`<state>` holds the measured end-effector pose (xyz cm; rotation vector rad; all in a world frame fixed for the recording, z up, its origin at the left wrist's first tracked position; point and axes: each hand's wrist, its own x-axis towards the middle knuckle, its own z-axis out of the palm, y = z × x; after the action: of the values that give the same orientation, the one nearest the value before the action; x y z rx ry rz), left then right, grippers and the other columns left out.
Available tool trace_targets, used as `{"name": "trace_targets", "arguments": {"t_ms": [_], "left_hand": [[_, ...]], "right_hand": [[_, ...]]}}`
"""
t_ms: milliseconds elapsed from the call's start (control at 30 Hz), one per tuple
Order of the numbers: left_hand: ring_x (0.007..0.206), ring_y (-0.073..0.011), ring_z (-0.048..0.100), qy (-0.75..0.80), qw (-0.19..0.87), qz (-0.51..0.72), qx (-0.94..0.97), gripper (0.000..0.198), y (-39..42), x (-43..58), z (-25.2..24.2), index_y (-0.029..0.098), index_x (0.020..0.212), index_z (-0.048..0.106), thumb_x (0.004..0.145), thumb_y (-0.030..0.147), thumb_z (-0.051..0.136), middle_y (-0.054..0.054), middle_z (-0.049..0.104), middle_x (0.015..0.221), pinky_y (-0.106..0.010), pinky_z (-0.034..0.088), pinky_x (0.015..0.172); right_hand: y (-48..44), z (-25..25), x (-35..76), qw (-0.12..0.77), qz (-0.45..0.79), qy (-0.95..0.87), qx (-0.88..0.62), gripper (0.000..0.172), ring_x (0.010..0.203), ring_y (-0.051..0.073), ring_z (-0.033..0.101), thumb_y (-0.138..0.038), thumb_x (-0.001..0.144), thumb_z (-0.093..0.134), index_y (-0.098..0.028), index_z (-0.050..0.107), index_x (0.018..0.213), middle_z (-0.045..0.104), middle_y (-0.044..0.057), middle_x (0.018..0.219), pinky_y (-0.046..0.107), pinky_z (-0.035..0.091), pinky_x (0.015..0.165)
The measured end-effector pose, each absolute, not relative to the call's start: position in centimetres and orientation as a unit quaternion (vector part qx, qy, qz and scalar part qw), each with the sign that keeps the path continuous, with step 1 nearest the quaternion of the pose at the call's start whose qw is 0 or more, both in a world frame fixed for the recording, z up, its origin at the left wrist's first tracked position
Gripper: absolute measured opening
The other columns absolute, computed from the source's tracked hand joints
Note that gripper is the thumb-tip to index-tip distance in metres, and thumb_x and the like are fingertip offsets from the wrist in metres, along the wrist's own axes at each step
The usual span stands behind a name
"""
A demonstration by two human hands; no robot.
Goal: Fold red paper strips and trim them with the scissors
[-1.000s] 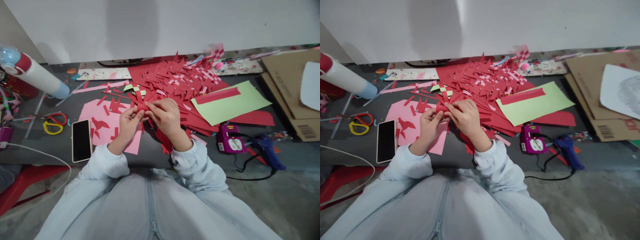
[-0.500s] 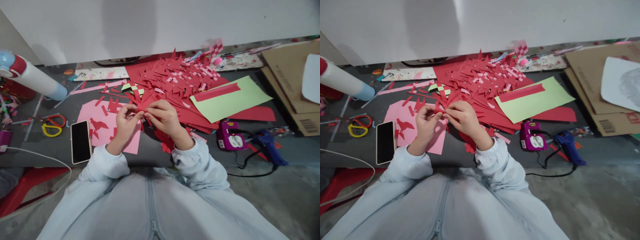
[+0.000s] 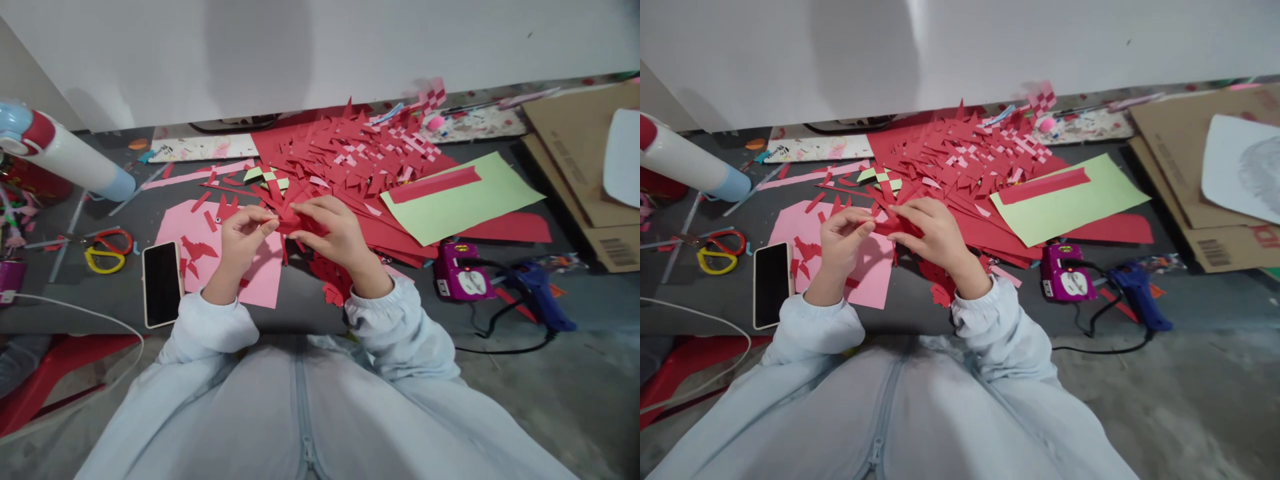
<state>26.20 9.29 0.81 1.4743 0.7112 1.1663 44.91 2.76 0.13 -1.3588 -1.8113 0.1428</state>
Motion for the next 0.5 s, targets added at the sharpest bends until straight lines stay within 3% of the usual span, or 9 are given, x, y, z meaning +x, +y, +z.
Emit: {"name": "trace_targets", "arguments": {"t_ms": [133, 333, 500], "left_hand": [[0.073, -0.0115, 0.064, 0.302, 0.535, 0.533, 0.582, 0.021, 9.9, 26.0, 0.6, 0.022, 0.073, 0.072, 0.068, 0.040, 0.084, 0.000, 0.069, 0.075, -0.027, 0.051, 0.070], [0.068, -0.0092, 0.062, 0.323, 0.582, 0.559, 0.494, 0.030, 10.1, 26.1, 0.8, 0.022, 0.071, 0.069, 0.060, 0.042, 0.088, 0.002, 0.067, 0.072, -0.024, 0.051, 0.066], [0.079, -0.0121, 0.068, 0.351, 0.640, 0.496, 0.470, 0.046, 9.5, 26.4, 1.1, 0.025, 0.098, 0.067, 0.062, 0.046, 0.086, -0.001, 0.071, 0.091, -0.025, 0.054, 0.071]], "right_hand": [[2.9, 0.0, 45.9, 0.447, 0.050, -0.699, -0.556, 0.056, 0.096, 0.025, 0.065, -0.061, 0.080, 0.064, -0.022, 0.067, 0.121, 0.071, 0.011, 0.102, 0.041, 0.052, 0.088], [3.0, 0.1, 46.2, 0.491, 0.074, -0.674, -0.547, 0.029, 0.089, 0.022, 0.067, -0.042, 0.091, 0.058, -0.025, 0.070, 0.112, 0.074, 0.007, 0.094, 0.040, 0.054, 0.083], [2.9, 0.0, 45.7, 0.487, 0.068, -0.664, -0.564, 0.022, 0.089, 0.022, 0.068, -0.033, 0.092, 0.056, -0.023, 0.070, 0.107, 0.075, 0.007, 0.095, 0.039, 0.054, 0.082]]}}
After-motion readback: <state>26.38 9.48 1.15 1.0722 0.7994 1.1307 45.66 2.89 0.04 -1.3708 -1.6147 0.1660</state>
